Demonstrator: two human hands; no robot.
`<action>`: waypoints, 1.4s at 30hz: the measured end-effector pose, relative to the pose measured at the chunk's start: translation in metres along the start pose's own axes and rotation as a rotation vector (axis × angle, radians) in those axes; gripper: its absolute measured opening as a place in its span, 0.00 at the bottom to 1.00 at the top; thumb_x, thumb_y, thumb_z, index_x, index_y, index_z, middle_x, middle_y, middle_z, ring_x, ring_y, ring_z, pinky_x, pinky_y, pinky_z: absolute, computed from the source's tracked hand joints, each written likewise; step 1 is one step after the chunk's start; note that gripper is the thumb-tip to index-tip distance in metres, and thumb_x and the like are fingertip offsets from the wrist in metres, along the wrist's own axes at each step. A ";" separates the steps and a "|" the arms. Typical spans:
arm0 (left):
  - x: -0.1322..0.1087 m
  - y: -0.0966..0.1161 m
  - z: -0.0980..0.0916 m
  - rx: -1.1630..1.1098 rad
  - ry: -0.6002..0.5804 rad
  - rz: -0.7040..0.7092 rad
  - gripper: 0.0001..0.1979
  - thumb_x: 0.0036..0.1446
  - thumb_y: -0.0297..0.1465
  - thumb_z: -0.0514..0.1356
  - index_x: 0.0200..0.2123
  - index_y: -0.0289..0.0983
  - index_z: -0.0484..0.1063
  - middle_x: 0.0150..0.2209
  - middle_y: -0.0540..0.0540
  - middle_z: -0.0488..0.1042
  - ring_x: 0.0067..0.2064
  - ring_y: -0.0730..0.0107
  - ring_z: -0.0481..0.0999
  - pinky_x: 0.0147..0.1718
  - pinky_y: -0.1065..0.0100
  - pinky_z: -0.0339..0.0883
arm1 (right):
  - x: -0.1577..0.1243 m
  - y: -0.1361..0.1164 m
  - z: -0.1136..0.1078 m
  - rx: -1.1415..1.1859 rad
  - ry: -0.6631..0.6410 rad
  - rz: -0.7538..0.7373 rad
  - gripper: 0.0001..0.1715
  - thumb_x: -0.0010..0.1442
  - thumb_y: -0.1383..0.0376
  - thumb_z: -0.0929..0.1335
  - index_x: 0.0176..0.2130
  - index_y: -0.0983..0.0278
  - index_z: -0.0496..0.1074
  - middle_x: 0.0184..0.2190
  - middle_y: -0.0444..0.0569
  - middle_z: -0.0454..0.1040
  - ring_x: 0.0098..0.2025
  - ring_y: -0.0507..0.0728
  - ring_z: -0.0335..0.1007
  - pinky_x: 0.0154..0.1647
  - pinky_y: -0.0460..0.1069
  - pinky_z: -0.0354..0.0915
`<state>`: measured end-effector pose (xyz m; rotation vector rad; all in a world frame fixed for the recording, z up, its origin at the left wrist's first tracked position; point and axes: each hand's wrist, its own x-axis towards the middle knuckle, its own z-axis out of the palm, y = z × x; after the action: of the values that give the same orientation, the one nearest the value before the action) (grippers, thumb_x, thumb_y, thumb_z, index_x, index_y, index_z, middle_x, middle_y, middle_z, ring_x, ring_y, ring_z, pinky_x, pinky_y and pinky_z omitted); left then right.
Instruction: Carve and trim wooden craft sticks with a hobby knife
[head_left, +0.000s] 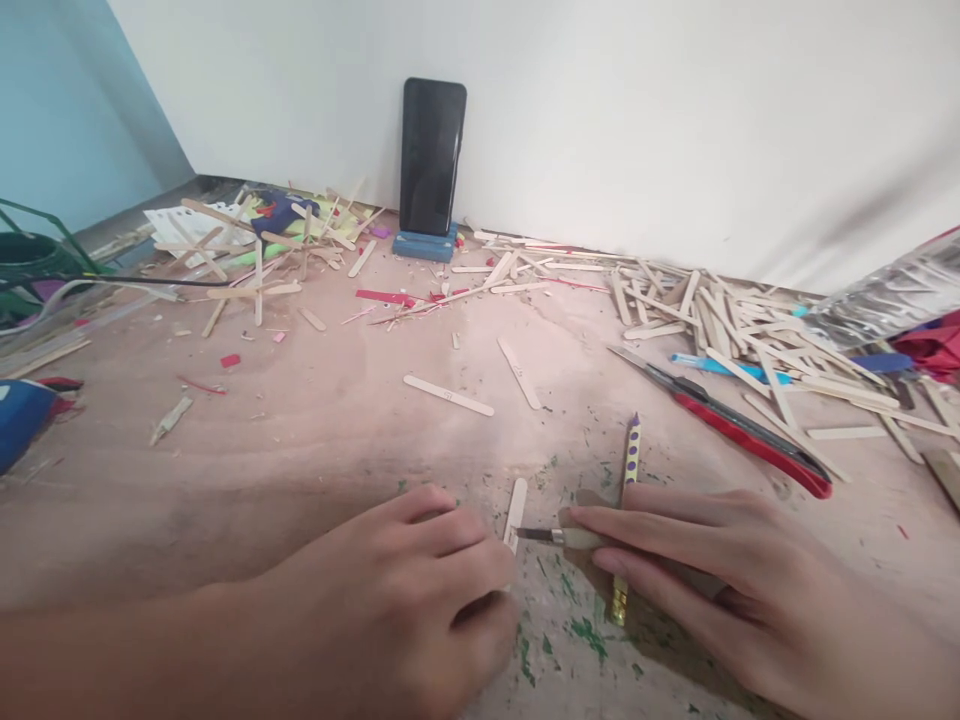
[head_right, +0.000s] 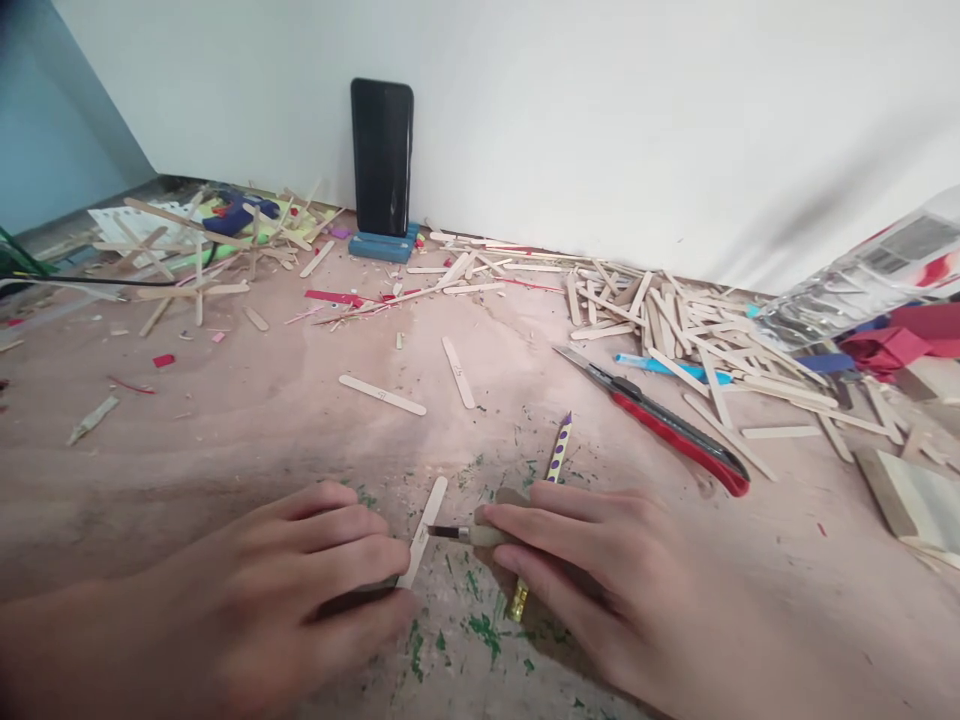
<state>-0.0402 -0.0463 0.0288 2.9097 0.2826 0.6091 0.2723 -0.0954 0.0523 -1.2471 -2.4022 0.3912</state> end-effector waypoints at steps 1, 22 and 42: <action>0.000 0.000 -0.001 0.000 -0.002 -0.009 0.17 0.85 0.23 0.55 0.47 0.36 0.85 0.48 0.48 0.86 0.48 0.65 0.84 0.55 0.59 0.73 | 0.000 0.001 0.000 0.011 -0.007 0.003 0.20 0.84 0.62 0.68 0.64 0.52 0.87 0.46 0.47 0.92 0.42 0.62 0.92 0.33 0.54 0.82; -0.004 0.007 -0.002 0.078 0.038 -0.018 0.19 0.86 0.25 0.58 0.44 0.36 0.88 0.53 0.43 0.89 0.53 0.58 0.85 0.58 0.57 0.79 | -0.005 -0.010 0.004 0.038 -0.024 0.084 0.21 0.87 0.60 0.65 0.49 0.55 0.87 0.40 0.44 0.92 0.41 0.61 0.93 0.33 0.52 0.81; -0.006 0.002 -0.003 0.085 -0.063 0.042 0.08 0.77 0.26 0.67 0.45 0.36 0.88 0.50 0.39 0.89 0.52 0.58 0.85 0.62 0.58 0.79 | -0.004 -0.005 0.000 0.061 -0.046 0.046 0.17 0.84 0.64 0.67 0.59 0.54 0.87 0.37 0.43 0.91 0.35 0.59 0.90 0.30 0.51 0.80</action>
<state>-0.0468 -0.0497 0.0297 3.0168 0.2457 0.5221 0.2707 -0.1017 0.0531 -1.2816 -2.3845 0.5083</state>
